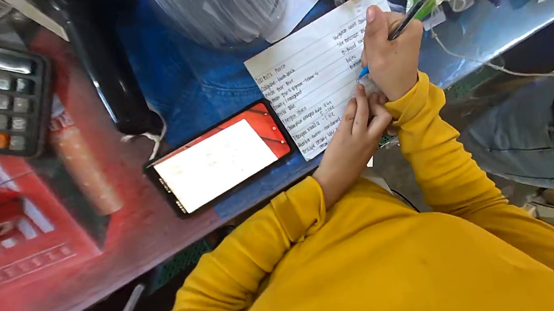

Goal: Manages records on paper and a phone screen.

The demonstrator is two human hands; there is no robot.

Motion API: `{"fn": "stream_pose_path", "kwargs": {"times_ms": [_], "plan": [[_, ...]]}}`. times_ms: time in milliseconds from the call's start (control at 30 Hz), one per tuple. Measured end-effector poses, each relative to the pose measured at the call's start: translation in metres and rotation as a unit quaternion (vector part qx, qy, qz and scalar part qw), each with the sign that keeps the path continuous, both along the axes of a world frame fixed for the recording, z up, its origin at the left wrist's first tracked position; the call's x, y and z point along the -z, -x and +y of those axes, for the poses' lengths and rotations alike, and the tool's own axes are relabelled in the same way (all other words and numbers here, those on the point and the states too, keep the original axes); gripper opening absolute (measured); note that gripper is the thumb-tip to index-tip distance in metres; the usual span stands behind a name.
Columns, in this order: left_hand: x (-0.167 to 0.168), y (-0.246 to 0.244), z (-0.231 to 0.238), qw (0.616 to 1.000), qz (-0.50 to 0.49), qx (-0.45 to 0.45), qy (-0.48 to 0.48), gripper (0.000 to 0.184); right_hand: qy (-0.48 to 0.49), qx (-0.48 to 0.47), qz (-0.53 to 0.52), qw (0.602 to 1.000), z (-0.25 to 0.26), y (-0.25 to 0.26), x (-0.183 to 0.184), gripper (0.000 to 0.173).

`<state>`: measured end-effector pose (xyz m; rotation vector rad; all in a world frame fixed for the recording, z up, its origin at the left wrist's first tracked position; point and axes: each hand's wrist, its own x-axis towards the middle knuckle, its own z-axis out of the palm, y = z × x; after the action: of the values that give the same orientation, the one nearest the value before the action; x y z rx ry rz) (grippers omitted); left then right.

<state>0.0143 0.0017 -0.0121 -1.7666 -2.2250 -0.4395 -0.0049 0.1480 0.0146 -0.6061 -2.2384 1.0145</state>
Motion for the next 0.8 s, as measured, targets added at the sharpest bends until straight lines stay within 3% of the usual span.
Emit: {"fn": "stream_pose_path", "kwargs": {"times_ms": [100,233,367,533,800], "plan": [[0.0006,-0.0008,-0.0007,1.000,-0.003,0.005,0.009,0.032,0.050,0.004,0.006,0.999,0.0000,-0.0014,-0.0010,0.046],[0.0004,-0.0008,-0.0008,1.000,0.001,0.004,0.014,0.032,0.007,-0.018,0.020,1.000,-0.0003,-0.0021,0.0023,0.046],[0.0013,-0.0003,-0.0004,1.000,0.017,0.000,0.003,0.031,0.050,-0.010,0.022,0.998,0.0021,-0.0019,0.0011,0.045],[0.0026,-0.0008,0.0002,0.999,-0.017,-0.001,-0.030,0.030,-0.007,-0.015,0.000,1.000,0.0019,-0.0016,0.0016,0.047],[0.0021,0.0005,0.0000,1.000,0.025,-0.003,-0.009,0.028,-0.016,0.006,0.014,1.000,0.0013,-0.0019,0.0020,0.044]]}}
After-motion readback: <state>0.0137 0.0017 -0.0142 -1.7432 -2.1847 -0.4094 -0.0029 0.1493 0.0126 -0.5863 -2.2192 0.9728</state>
